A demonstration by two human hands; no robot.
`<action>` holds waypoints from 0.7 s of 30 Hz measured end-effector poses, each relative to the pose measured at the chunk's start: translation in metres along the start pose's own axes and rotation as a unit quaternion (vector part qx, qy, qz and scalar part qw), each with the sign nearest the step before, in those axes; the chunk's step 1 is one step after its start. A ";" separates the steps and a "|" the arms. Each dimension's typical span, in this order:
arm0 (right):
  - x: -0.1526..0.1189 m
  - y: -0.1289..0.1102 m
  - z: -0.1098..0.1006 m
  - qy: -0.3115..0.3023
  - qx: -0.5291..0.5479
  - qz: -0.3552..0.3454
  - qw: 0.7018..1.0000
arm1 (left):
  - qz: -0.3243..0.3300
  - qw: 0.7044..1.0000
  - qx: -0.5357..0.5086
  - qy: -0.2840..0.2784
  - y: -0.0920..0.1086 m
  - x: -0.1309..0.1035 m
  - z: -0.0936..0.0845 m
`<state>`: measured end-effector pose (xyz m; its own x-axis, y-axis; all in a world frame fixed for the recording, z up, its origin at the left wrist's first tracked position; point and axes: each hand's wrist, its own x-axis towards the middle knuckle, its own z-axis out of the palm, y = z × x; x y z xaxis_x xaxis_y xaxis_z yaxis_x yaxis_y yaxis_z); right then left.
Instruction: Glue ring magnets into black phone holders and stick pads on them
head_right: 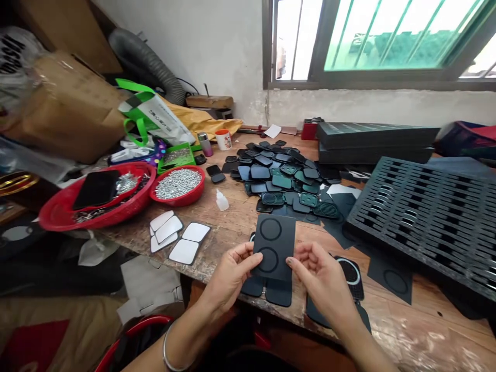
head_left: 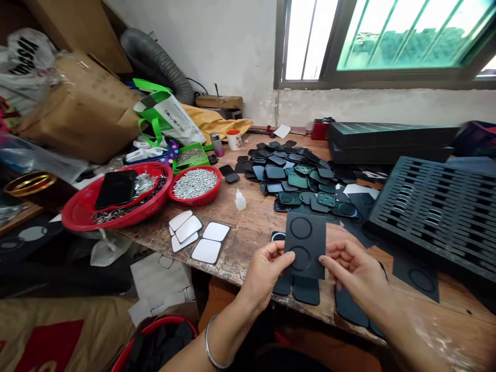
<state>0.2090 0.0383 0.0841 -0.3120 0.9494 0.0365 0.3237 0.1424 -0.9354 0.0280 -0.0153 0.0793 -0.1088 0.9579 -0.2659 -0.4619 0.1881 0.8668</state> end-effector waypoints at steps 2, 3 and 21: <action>0.005 -0.007 0.009 0.101 -0.118 -0.165 0.974 | 0.031 0.999 0.023 0.018 0.002 -0.001 -0.009; 0.008 -0.011 0.014 0.122 -0.165 -0.242 0.948 | 0.043 0.998 0.036 0.023 0.003 -0.002 -0.012; 0.036 -0.033 0.063 -0.061 -0.258 -0.285 0.921 | 0.151 0.949 0.276 0.005 0.015 -0.014 -0.039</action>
<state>0.1309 0.0499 0.0946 -0.6505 0.6454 0.4004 0.4477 0.7517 -0.4842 -0.0120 -0.0345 0.0795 -0.1733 0.9845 0.0287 0.1238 -0.0072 0.9923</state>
